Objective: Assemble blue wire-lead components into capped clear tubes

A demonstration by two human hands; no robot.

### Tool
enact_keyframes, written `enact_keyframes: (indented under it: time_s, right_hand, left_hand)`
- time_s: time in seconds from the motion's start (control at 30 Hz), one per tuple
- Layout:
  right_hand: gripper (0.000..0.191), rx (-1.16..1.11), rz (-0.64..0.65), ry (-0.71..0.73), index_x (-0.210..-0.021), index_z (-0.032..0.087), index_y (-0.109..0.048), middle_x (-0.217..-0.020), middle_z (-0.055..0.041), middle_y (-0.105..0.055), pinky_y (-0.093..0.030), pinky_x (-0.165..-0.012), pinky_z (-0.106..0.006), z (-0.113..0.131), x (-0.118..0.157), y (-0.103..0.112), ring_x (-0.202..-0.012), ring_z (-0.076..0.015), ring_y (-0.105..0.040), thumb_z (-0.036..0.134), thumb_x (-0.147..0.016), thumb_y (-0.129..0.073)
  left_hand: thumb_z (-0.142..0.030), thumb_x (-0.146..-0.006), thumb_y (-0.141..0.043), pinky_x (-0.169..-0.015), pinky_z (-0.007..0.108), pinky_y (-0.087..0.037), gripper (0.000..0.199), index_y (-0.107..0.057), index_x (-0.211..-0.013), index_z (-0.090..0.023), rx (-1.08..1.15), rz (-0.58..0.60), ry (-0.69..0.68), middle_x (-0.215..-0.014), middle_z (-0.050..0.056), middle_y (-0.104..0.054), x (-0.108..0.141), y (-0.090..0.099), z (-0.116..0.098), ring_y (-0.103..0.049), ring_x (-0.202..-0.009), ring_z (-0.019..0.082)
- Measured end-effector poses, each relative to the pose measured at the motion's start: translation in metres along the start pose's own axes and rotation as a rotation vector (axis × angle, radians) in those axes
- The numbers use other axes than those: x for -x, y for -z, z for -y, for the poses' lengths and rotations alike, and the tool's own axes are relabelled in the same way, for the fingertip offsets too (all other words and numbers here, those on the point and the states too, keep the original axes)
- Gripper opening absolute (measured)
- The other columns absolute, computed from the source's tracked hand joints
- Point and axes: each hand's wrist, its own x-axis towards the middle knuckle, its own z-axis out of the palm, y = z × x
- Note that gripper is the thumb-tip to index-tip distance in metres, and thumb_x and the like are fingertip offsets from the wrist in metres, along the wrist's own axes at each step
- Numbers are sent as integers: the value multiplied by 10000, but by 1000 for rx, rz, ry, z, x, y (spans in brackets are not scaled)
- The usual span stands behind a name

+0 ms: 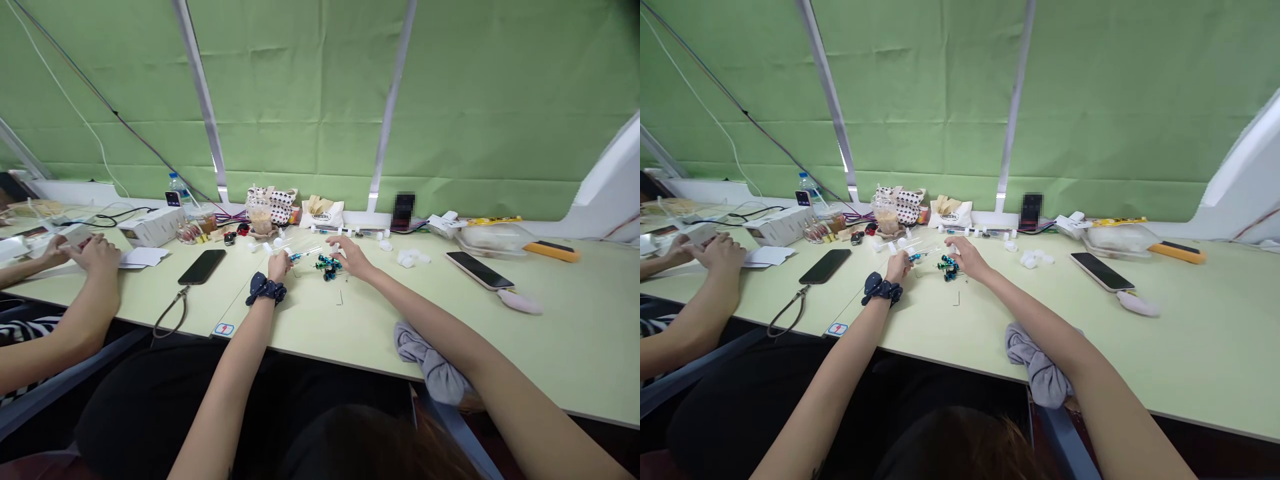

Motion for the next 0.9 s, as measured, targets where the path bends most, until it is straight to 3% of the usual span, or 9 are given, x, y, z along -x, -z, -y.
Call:
enact_keyframes:
  time_s: [0.2,0.47,0.57,0.73,0.9]
  right_hand:
    - [333,11,123,-9,-1212,222,-539,-1142,-98,-573,-399,-900,-362,-9,3,3,-1056,-235,-503,290,-900,-447]
    - [359,-4,209,60,-1209,240,-605,-933,-62,-564,-424,-810,-314,-24,2,-8,-873,-198,-535,230,-858,-534]
    - [333,-45,223,13,-1161,237,-641,-954,-56,-578,-422,-805,-292,-29,3,-6,-838,-172,-548,195,-851,-529]
    - [233,-19,204,-122,-993,207,-698,-922,-48,-591,-422,-760,-273,-43,8,-6,-742,-141,-542,160,-810,-562]
    - [111,64,162,-276,-848,180,-685,-881,-49,-581,-411,-752,-268,-67,16,-6,-735,-139,-532,155,-782,-598]
  left_hand:
    - [-252,-713,-423,-367,224,-234,291,-396,-428,-198,14,-46,124,-361,6,-403,4,-2,-8,-351,-344,96]
    - [-308,-722,-441,-433,210,-274,295,-447,-461,-170,-37,48,-16,-417,-16,-417,12,-4,-10,-363,-418,84]
    - [-342,-740,-434,-475,220,-314,317,-501,-484,-167,-136,19,-108,-418,-19,-421,13,-3,-9,-391,-445,99]
    - [-393,-746,-444,-536,246,-357,331,-588,-555,-164,-293,-80,-126,-457,-4,-488,14,-2,-11,-470,-512,137]
    - [-439,-748,-495,-561,248,-339,328,-556,-556,-180,-391,-199,-165,-498,-16,-472,12,2,-11,-464,-578,142]
